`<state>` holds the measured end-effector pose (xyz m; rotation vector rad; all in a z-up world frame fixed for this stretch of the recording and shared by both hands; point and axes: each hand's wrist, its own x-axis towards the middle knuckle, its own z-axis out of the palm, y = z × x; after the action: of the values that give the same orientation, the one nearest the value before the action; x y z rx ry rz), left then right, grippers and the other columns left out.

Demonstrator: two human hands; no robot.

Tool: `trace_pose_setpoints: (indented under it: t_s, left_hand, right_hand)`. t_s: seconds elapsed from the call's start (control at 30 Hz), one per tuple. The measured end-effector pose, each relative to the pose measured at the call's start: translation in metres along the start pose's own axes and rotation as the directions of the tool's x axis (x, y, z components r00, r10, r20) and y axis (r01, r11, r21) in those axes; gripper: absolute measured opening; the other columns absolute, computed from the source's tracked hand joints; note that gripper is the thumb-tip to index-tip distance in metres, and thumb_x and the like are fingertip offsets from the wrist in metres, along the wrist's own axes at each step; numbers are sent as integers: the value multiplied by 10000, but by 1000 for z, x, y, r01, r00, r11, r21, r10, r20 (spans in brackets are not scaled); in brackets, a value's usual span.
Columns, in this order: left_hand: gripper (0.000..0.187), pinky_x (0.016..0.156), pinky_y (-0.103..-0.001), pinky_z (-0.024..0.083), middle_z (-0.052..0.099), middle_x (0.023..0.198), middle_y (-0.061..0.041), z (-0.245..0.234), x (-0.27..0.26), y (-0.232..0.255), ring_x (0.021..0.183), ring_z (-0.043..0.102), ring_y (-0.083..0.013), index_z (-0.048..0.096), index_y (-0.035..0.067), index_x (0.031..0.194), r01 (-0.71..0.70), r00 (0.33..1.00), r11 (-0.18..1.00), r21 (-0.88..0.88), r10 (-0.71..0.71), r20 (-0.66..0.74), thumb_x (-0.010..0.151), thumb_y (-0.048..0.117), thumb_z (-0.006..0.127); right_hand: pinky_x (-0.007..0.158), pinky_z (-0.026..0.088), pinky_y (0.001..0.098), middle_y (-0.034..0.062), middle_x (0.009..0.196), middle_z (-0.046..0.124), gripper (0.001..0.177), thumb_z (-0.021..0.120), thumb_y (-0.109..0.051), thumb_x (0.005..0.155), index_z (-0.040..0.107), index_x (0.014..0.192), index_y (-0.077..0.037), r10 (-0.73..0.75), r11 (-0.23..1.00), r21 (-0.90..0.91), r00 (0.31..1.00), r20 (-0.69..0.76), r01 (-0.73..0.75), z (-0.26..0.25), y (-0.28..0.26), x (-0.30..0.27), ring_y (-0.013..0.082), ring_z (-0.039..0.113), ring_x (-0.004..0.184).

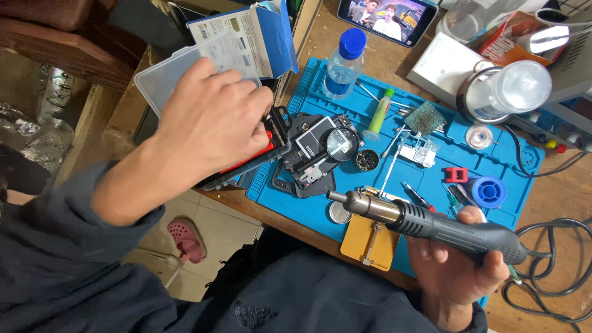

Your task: The person organizes tools on a workbench, opening a plastic case to reveal screwdrivers. They then use a heat gun to apply heat to a small electronic component held in a clamp, while manipulating the component with tweezers.

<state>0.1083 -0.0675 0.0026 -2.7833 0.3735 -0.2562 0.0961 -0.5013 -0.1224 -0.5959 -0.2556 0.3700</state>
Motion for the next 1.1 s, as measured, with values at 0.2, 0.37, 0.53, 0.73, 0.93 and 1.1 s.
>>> trace_pose_setpoints:
  t_s: [0.2,0.37,0.53,0.73,0.93,1.1]
  left_hand:
    - [106,908,-473,440,794,965,72,4,-9,-3,994,695,-271,752,255,973,79,994,957,-278,-97,-52,1071,224,778]
    - [231,921,-465,457,825,962,122,3,-1,-3,1039,745,-253,796,277,1044,89,996,967,-237,-90,7,1109,490,858]
    - [321,946,-463,461,859,977,112,-2,5,-1,1030,785,-240,806,314,961,67,997,988,-139,-62,40,1077,605,875]
    - [208,961,-478,492,836,977,129,-4,5,4,1034,770,-234,786,290,921,153,988,966,-208,-147,45,1102,389,807]
    - [161,1009,-528,416,846,1040,171,-6,1,-12,1100,741,-244,797,316,957,308,950,774,-553,-284,132,1035,424,888]
    - [109,931,-326,620,830,1018,9,-22,8,-16,954,775,-141,809,137,1078,253,951,354,-900,-265,163,1108,238,838]
  right_hand:
    - [867,475,375,26,836,683,473,795,-526,1156,695,1447,-167,15,1000,3,999,-43,-15,4,0,1,211,635,791]
    - [935,493,459,51,872,704,505,773,-514,1173,677,1487,-131,12,999,48,999,-50,-9,-10,3,-4,256,664,812]
    - [782,498,340,70,821,667,485,792,-479,1155,677,1440,-103,-12,997,80,1000,-28,14,-7,3,-1,241,621,785]
    - [921,527,438,73,847,711,513,798,-520,1154,657,1456,-131,-5,996,84,999,-42,8,-14,2,-6,277,659,795]
    - [862,446,367,53,876,683,495,768,-497,1175,655,1484,-127,0,995,96,999,48,-4,3,0,1,219,592,806]
    - [809,463,352,32,828,672,464,768,-496,1171,659,1438,-132,-35,999,41,999,-2,35,8,-1,2,217,605,802]
